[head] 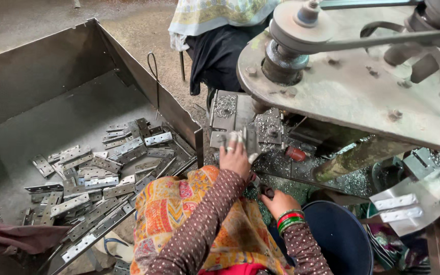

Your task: The person places small metal plates into a drilling machine to create holes, then transfers the finished pieces into a large metal container.

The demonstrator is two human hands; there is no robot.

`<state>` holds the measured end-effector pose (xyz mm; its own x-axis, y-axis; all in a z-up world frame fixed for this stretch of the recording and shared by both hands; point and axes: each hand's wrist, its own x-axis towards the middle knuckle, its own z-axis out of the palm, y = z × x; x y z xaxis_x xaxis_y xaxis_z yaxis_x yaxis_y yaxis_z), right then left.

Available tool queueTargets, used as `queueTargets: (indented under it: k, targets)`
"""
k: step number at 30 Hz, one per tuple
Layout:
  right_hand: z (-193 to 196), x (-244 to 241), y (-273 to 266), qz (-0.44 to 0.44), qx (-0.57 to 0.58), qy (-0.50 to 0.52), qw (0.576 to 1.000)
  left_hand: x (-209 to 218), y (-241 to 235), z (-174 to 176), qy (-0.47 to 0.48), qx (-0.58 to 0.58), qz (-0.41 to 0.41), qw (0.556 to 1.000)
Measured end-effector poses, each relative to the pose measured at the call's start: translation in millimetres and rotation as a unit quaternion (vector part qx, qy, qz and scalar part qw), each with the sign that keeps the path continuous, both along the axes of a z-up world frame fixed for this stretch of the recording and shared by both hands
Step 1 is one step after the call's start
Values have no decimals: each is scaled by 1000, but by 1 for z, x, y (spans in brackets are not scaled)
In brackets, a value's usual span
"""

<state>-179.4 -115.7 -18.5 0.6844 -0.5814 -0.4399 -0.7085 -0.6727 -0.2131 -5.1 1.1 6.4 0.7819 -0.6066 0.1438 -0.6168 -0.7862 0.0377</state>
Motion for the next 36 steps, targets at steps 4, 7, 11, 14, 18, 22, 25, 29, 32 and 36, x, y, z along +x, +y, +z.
queueTargets:
  k: [4, 7, 11, 14, 18, 22, 25, 29, 32, 36]
  targets:
    - [5, -1, 2, -3, 2, 4, 1000, 0, -8, 5, 129, 22, -44, 990]
    - [-5, -5, -1, -12, -6, 11, 1000, 24, -23, -6, 115, -10, -29, 993]
    - [-58, -22, 4, -13, -18, -9, 1000, 31, -30, -19, 121, -17, -25, 992]
    - [-91, -37, 9, -6, -39, -36, 999, 46, -29, -22, 104, -48, -27, 993]
    - [-65, -19, -8, -24, 32, -2, 999, 32, -20, -32, 49, -37, -31, 998]
    - [-52, -13, -16, 2, -23, 23, 999, 31, -23, -39, 11, -90, -34, 995]
    - [-91, -38, 7, -9, 9, -18, 1000, 31, -19, -40, 39, -97, -29, 994]
    - [-102, -42, 13, 7, -31, -70, 997, 33, -18, -43, 62, -120, -39, 990]
    - [-53, -17, -8, -8, 21, -37, 999, 32, -21, -44, 10, -108, -35, 993]
    - [-22, 3, -17, 41, -49, 46, 997, 57, -41, -29, 128, 9, -49, 991]
